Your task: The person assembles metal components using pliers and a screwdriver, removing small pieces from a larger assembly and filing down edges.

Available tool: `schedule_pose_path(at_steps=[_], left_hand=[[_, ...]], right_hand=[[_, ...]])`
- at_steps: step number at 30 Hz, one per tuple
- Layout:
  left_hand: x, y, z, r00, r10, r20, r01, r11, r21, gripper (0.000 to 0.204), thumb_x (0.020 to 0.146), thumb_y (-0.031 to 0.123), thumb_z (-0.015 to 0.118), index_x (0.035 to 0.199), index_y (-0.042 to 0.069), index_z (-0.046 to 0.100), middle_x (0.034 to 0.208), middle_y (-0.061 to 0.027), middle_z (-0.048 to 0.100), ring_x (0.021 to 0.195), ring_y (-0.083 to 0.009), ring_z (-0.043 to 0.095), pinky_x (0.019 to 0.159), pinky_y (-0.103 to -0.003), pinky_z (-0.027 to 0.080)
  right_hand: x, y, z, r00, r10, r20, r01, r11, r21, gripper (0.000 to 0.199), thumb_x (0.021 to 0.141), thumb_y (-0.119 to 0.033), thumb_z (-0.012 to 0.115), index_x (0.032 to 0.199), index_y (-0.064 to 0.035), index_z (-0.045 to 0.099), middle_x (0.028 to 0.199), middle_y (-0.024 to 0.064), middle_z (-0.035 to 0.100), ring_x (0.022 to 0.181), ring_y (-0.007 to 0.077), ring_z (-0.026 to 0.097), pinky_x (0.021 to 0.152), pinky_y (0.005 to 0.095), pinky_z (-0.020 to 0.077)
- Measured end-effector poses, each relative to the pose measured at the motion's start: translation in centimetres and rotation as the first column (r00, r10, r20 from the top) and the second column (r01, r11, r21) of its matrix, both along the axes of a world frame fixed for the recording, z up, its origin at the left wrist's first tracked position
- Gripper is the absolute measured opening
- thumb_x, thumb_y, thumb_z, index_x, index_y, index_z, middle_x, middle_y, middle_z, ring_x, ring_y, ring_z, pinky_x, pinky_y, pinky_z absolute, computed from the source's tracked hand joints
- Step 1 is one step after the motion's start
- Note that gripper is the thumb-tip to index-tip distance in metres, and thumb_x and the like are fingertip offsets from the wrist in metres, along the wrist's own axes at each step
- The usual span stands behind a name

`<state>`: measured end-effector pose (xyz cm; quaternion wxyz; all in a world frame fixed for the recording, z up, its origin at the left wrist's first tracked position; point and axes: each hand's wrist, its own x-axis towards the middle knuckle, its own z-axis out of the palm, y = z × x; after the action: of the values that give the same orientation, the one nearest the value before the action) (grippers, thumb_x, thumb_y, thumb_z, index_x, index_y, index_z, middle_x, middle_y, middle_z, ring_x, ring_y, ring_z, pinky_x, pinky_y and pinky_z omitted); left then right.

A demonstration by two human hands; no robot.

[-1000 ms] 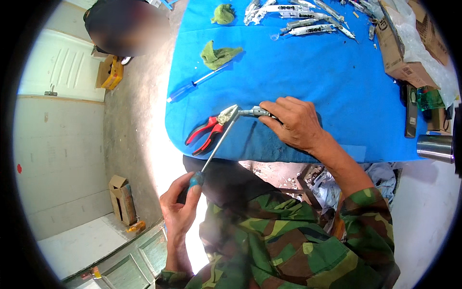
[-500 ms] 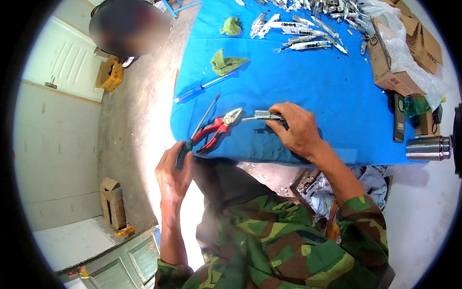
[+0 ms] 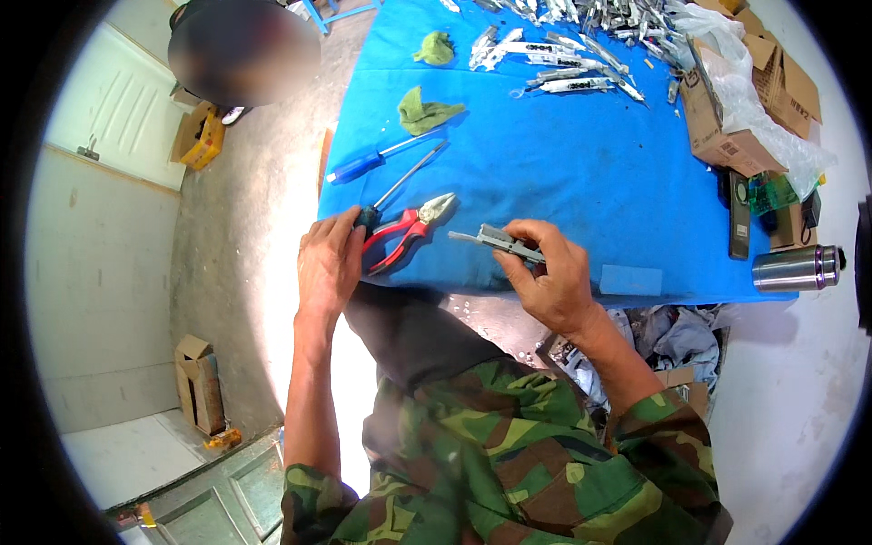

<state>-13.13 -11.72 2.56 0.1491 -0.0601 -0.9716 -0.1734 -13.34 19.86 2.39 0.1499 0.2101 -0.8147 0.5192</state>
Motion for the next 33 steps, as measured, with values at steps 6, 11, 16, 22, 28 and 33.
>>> schedule_pose_path(at_steps=[6,11,16,22,28,33], left_hand=[[2.0,3.3,2.3,0.991,0.070,-0.116,-0.056,0.991,0.120,0.039,0.099,0.026,0.075,0.126,-0.001,0.071,0.113,-0.0184,0.075,0.100,-0.0267,0.071,0.089,-0.039,0.056],[5.8,9.6,4.3,0.945,-0.050,0.324,-0.293,0.318,0.902,0.028,0.103,0.025,0.073,0.107,-0.003,0.074,0.091,-0.0028,0.072,0.080,-0.0081,0.063,0.071,-0.025,0.051],[7.5,9.3,2.7,0.946,-0.092,0.310,-0.282,0.236,0.930,0.030,0.106,0.026,0.068,0.095,-0.002,0.072,0.076,0.0030,0.064,0.070,-0.0041,0.055,0.061,-0.022,0.041],[9.2,8.4,3.0,0.949,-0.113,0.295,-0.237,0.363,0.901,0.030,0.108,0.023,0.064,0.092,-0.002,0.069,0.073,0.0036,0.060,0.069,-0.0035,0.050,0.060,-0.023,0.039],[10.2,8.7,2.8,0.961,-0.098,0.260,-0.218,0.313,0.924,0.028,0.109,0.021,0.061,0.095,-0.003,0.069,0.076,0.0020,0.061,0.069,-0.0043,0.051,0.061,-0.024,0.041],[10.8,8.8,2.9,0.964,-0.078,0.253,-0.228,0.238,0.944,0.027,0.110,0.019,0.060,0.099,-0.004,0.069,0.077,0.0008,0.064,0.070,-0.0039,0.054,0.062,-0.022,0.043]], right_hand=[[1.9,-1.8,0.7,0.998,-0.050,-0.039,0.048,0.997,-0.054,0.040,0.085,0.000,0.083,0.123,-0.0018,0.069,0.110,0.0179,0.073,0.093,0.0326,0.075,0.071,0.0391,0.0604],[4.8,-4.7,0.6,0.997,-0.071,0.016,0.072,0.990,-0.123,0.040,0.084,0.001,0.083,0.121,-0.0018,0.068,0.114,0.0169,0.070,0.096,0.0340,0.072,0.078,0.0400,0.0597],[6.4,-6.5,0.0,1.000,-0.008,0.002,0.008,0.988,-0.154,0.040,0.082,0.000,0.084,0.118,-0.0012,0.068,0.111,0.0170,0.069,0.097,0.0348,0.071,0.082,0.0407,0.0588],[7.3,-6.0,0.2,0.896,0.187,0.403,-0.073,0.957,-0.281,0.029,0.087,-0.006,0.084,0.112,0.0012,0.070,0.100,0.0106,0.073,0.090,0.0198,0.072,0.082,0.0317,0.0569],[8.1,-6.5,0.0,0.778,0.408,0.478,-0.053,0.800,-0.597,0.021,0.096,-0.008,0.079,0.114,0.0010,0.071,0.103,0.0037,0.075,0.093,0.0092,0.068,0.083,0.0268,0.0553],[8.8,-6.9,-0.6,0.729,0.435,0.529,-0.016,0.783,-0.622,0.020,0.099,-0.009,0.076,0.115,0.0012,0.071,0.104,0.0047,0.075,0.089,0.0097,0.068,0.080,0.0262,0.0563]])
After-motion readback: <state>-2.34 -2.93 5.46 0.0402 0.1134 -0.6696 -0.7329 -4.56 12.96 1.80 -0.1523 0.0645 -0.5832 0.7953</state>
